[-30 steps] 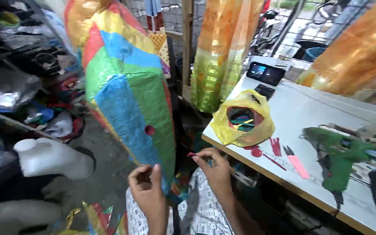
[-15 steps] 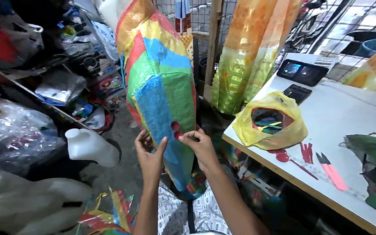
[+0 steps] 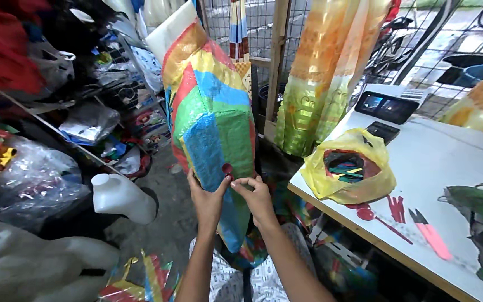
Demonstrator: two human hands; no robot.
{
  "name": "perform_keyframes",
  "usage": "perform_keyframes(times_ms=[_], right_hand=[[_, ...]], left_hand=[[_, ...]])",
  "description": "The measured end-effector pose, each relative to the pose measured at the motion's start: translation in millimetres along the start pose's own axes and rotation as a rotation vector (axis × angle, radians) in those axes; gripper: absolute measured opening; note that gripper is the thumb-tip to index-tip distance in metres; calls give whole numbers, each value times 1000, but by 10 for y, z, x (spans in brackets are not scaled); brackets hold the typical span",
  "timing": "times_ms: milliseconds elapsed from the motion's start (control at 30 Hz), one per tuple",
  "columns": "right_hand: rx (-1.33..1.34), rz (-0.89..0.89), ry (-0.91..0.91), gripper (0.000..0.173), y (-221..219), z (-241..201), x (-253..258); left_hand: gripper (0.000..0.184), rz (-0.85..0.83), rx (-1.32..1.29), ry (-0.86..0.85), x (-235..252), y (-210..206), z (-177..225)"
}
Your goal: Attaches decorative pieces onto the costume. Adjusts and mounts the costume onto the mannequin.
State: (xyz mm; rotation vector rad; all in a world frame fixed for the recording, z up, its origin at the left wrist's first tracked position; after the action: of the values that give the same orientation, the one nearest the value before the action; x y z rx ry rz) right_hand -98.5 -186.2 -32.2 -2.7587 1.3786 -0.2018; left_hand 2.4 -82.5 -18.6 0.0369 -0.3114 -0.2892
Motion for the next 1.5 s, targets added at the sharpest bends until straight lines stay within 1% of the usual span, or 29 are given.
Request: perform_keyframes(times_ms=[133, 200, 333, 600, 700, 767, 800, 833, 967, 1000, 1033, 1133, 1267, 1333, 1400, 1500], right_hand=[[-16, 128, 266, 15, 82, 99, 25], [34, 170, 336, 21, 99, 138, 60], [65, 207, 357, 26, 90, 177, 101], [92, 175, 320, 29, 42, 153, 172], [15, 157, 300, 43, 4, 98, 165], [-48, 148, 298, 53, 1, 80, 167], [-68, 145, 304, 56, 8, 72, 169], [-78, 136, 311, 58, 20, 65, 168], [-78, 105, 334, 68, 38, 85, 167], [-80, 93, 328, 69, 35, 81, 157], [-81, 80, 318, 71, 28, 75, 144], [-96, 56, 316, 74, -2, 54, 111], [-140, 103, 345, 75, -58, 58, 146], [-154, 126, 349, 75, -70, 48, 181], [-173, 141, 343, 73, -75, 24, 208], [-189, 175, 361, 71, -98, 9, 223]], left_hand=[[102, 3, 58, -7, 40, 13, 23], [103, 10, 72, -17, 58, 10, 14], [103, 53, 61, -36, 106, -22, -10], [107, 106, 27, -60, 219, -95, -65], [111, 111, 32, -60, 227, -97, -77], [111, 78, -21, -34, 178, -36, -72], [107, 62, -62, -19, 139, 11, -68], [95, 49, -93, -7, 105, 58, -71], [32, -91, -156, 37, 20, 171, -68], [22, -117, -148, 35, 23, 179, -60], [16, -141, -137, 18, 36, 186, -57], [10, -175, -97, -44, 73, 181, -32], [8, -152, -49, -116, 144, 168, -16], [6, -172, -59, -135, 172, 166, -14], [7, -203, -101, -142, 188, 149, -11], [13, -233, -159, -122, 199, 135, 0]])
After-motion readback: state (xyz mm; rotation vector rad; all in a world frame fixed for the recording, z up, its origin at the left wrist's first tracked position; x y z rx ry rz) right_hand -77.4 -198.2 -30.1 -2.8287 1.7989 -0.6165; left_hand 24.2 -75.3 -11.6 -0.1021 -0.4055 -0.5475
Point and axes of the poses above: each hand's wrist, its own x-axis towards the middle knuckle, its own y-axis out of the back of the hand, z = x × y, the point moved 4 cm from there along x, towards the middle knuckle, and after that the axes turned 3 degrees about y, right-handed, at the moved point
